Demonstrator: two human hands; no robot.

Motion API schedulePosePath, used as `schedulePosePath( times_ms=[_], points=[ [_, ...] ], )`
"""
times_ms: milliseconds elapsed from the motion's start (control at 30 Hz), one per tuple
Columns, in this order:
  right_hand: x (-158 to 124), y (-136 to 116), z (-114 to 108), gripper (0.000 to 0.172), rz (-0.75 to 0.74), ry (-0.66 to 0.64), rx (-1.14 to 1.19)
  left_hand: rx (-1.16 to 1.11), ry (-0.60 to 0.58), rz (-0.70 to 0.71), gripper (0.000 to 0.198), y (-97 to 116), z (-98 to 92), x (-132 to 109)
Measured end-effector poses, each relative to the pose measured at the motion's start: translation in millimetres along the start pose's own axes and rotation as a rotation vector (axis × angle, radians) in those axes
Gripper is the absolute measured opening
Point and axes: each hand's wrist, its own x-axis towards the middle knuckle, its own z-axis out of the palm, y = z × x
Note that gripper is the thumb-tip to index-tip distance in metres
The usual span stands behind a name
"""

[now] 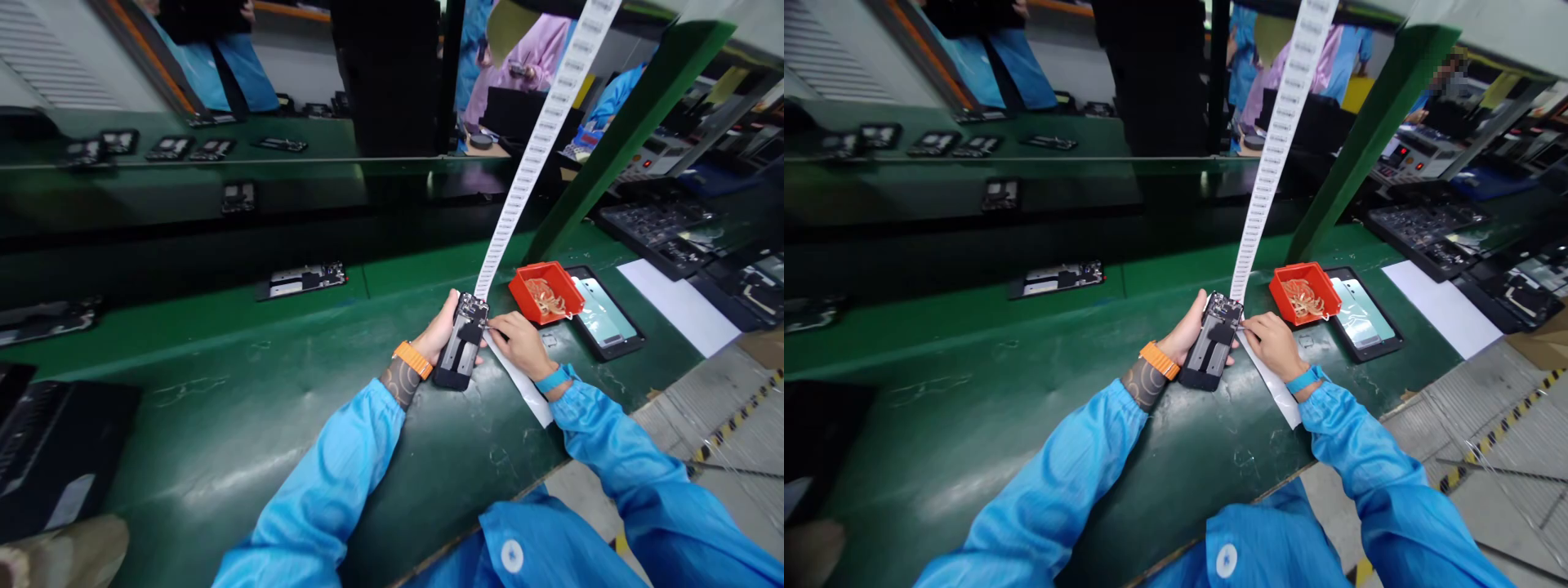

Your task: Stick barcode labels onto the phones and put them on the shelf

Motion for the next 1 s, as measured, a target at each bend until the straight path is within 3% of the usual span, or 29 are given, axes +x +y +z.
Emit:
schedulePosePath(
  times_ms=[200, 500, 600, 733, 800, 900, 933, 1000],
  points=[
    [-1, -4, -3, 0.023, -0.020, 0.055, 0.033, -0.017, 0.093, 0.007, 0.089, 3, 10.9, -5],
    [-1, -12, -7, 0.019, -0.018, 0.079, 0.137, -0.067, 0.045, 0.023, 0.085, 1, 8.9, -2],
    [-4, -13, -12, 0.017, 0.080, 0.168, 0.219, -0.098, 0.021, 0.042, 0.082, 0, 8.2, -1],
    [0, -17, -22, 0.012, 0.339, 0.329, 0.438, -0.165, -0.001, 0.168, 0.077, 2, 10.0, -3],
    [9, -28, -25, 0.013, 0.426, 0.382, 0.599, -0.200, 0.070, 0.315, 0.065, 6, 12.1, -8],
    [27, -63, -22, 0.014, 0.406, 0.300, 0.828, -0.210, 0.313, 0.555, 0.042, 13, 13.8, -19],
    [31, -78, -20, 0.015, 0.386, 0.247, 0.891, -0.213, 0.389, 0.596, 0.040, 14, 13.4, -22],
    [34, -104, -13, 0.017, 0.360, 0.142, 1.003, -0.252, 0.444, 0.543, 0.048, 15, 11.3, -28]
  ],
)
